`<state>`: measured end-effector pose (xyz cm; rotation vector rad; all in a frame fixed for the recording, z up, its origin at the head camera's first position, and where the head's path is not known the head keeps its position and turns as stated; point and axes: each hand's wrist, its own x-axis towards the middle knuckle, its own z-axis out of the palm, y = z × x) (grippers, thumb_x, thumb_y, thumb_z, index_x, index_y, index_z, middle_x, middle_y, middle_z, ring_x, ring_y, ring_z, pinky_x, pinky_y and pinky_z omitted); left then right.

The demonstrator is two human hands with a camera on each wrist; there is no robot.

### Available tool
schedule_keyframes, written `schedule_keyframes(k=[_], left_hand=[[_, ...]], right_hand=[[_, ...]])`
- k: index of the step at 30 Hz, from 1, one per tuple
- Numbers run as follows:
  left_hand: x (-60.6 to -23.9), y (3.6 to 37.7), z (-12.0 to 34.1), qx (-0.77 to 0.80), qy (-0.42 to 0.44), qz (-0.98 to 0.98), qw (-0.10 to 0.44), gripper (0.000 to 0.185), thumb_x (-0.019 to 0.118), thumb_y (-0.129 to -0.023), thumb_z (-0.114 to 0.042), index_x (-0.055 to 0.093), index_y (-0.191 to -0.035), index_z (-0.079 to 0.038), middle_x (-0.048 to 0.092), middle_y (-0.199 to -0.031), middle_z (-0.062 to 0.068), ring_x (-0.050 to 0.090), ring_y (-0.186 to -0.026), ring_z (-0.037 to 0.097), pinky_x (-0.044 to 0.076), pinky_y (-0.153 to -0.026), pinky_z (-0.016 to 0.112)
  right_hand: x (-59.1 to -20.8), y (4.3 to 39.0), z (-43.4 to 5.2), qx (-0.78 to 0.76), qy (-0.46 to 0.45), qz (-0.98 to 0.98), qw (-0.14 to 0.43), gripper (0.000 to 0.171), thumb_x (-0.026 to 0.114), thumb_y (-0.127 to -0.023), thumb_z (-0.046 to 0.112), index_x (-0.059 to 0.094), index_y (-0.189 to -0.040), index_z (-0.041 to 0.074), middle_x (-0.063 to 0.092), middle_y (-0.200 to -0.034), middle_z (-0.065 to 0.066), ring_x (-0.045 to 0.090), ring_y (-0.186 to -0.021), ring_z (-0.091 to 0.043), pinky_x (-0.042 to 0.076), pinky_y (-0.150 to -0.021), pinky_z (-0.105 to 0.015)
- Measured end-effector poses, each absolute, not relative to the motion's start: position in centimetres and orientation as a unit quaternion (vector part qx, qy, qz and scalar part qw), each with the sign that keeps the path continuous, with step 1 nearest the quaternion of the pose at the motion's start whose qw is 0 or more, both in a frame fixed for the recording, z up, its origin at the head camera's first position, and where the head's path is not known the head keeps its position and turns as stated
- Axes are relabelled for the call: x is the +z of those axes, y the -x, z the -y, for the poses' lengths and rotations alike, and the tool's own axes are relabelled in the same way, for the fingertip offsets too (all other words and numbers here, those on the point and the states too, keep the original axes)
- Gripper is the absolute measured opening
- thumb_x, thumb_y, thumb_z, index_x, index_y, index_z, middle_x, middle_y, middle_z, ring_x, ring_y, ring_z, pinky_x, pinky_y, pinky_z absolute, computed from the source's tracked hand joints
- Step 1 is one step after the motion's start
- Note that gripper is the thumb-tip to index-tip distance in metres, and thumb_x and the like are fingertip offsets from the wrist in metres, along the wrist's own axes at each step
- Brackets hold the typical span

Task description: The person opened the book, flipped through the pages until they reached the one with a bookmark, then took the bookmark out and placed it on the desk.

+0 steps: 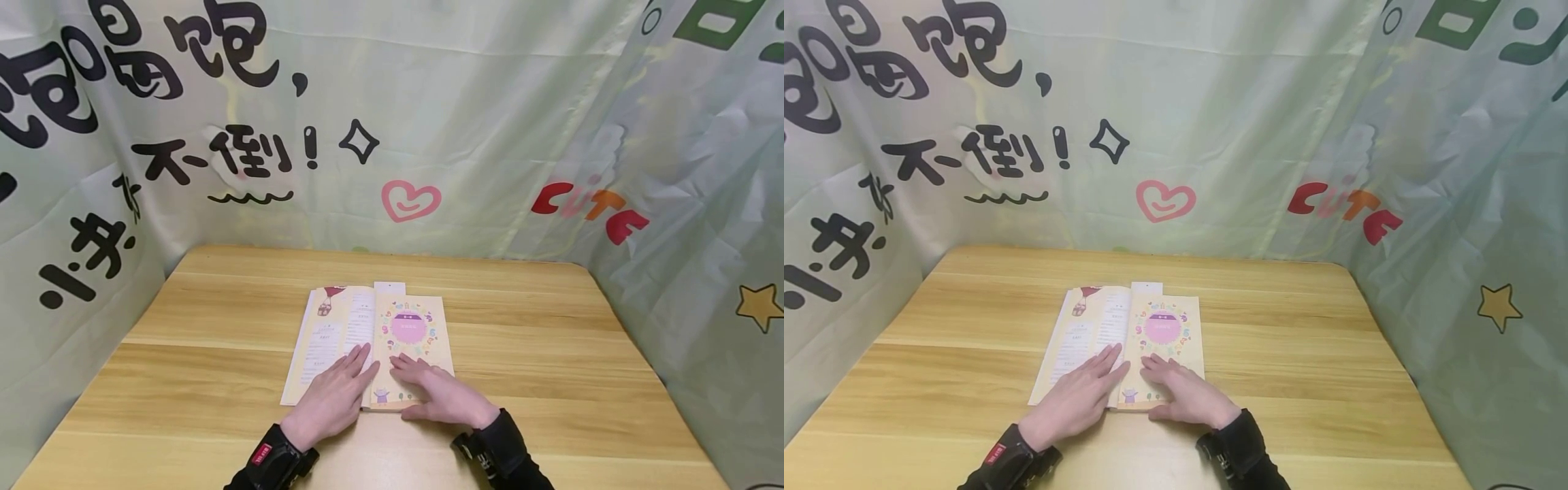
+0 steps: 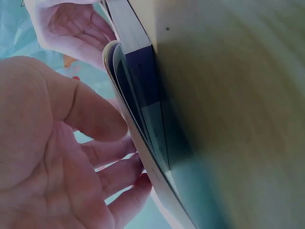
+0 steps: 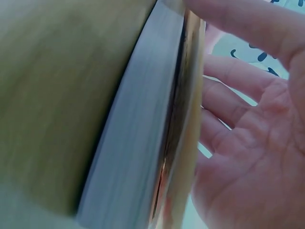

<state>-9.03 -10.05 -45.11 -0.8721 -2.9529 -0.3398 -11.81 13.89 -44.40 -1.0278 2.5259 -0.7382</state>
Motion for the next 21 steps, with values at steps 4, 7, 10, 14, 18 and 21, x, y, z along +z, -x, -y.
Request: schedule_keyframes(k=[4, 7, 10, 14, 18, 21], left_hand=[[-44.98, 8.96, 9.84, -0.112, 0.276, 0.954, 0.021, 0.045, 0.056, -0.096, -0.014, 0.060, -0.139, -0.006, 0.046, -0.155, 0.022, 0.048, -0.143, 0.036, 0.044, -0.117, 0.045], [-44.98, 8.94, 9.70, -0.122, 0.269, 0.955, 0.021, 0.044, 0.055, -0.097, -0.017, 0.061, -0.138, -0.006, 0.046, -0.154, 0.023, 0.048, -0.142, 0.037, 0.044, -0.117, 0.046], [-45.03, 8.88, 9.65, -0.129, 0.265, 0.955, 0.020, 0.044, 0.056, -0.099, -0.026, 0.061, -0.138, -0.005, 0.046, -0.154, 0.024, 0.047, -0.143, 0.037, 0.044, -0.117, 0.046], [-45.12, 8.75, 9.66, -0.125, 0.264, 0.956, 0.017, 0.052, 0.057, -0.099, -0.042, 0.062, -0.138, -0.008, 0.043, -0.156, 0.024, 0.044, -0.144, 0.039, 0.043, -0.117, 0.047], [-45.21, 8.66, 9.68, -0.118, 0.268, 0.956, 0.021, 0.056, 0.060, -0.097, -0.049, 0.062, -0.138, -0.010, 0.042, -0.157, 0.025, 0.044, -0.144, 0.040, 0.044, -0.116, 0.048], [-45.24, 8.63, 9.69, -0.110, 0.275, 0.955, 0.027, 0.060, 0.064, -0.094, -0.051, 0.063, -0.137, -0.010, 0.042, -0.156, 0.026, 0.046, -0.143, 0.040, 0.045, -0.116, 0.047]], right_hand=[[-44.40, 11.83, -14.05, -0.251, 0.353, -0.887, 0.159, 0.066, 0.077, -0.088, 0.028, 0.054, -0.145, 0.005, 0.040, -0.161, -0.011, 0.036, -0.151, -0.032, 0.031, -0.121, -0.059], [-44.40, 11.90, -14.14, -0.247, 0.351, -0.889, 0.158, 0.063, 0.078, -0.088, 0.029, 0.057, -0.143, 0.007, 0.041, -0.160, -0.009, 0.038, -0.150, -0.031, 0.034, -0.120, -0.059], [-44.40, 11.96, -14.22, -0.248, 0.351, -0.889, 0.158, 0.061, 0.077, -0.088, 0.029, 0.059, -0.141, 0.008, 0.043, -0.160, -0.008, 0.038, -0.150, -0.031, 0.035, -0.119, -0.060], [-44.33, 11.97, -14.29, -0.249, 0.350, -0.888, 0.166, 0.059, 0.076, -0.089, 0.030, 0.059, -0.141, 0.009, 0.042, -0.160, -0.007, 0.038, -0.150, -0.030, 0.034, -0.119, -0.063], [-44.16, 11.96, -14.31, -0.249, 0.352, -0.887, 0.167, 0.058, 0.076, -0.088, 0.029, 0.060, -0.140, 0.009, 0.043, -0.160, -0.006, 0.038, -0.150, -0.029, 0.033, -0.120, -0.060], [-44.13, 12.00, -14.32, -0.249, 0.355, -0.886, 0.165, 0.057, 0.076, -0.088, 0.028, 0.060, -0.140, 0.009, 0.043, -0.159, -0.007, 0.038, -0.150, -0.029, 0.033, -0.121, -0.058]])
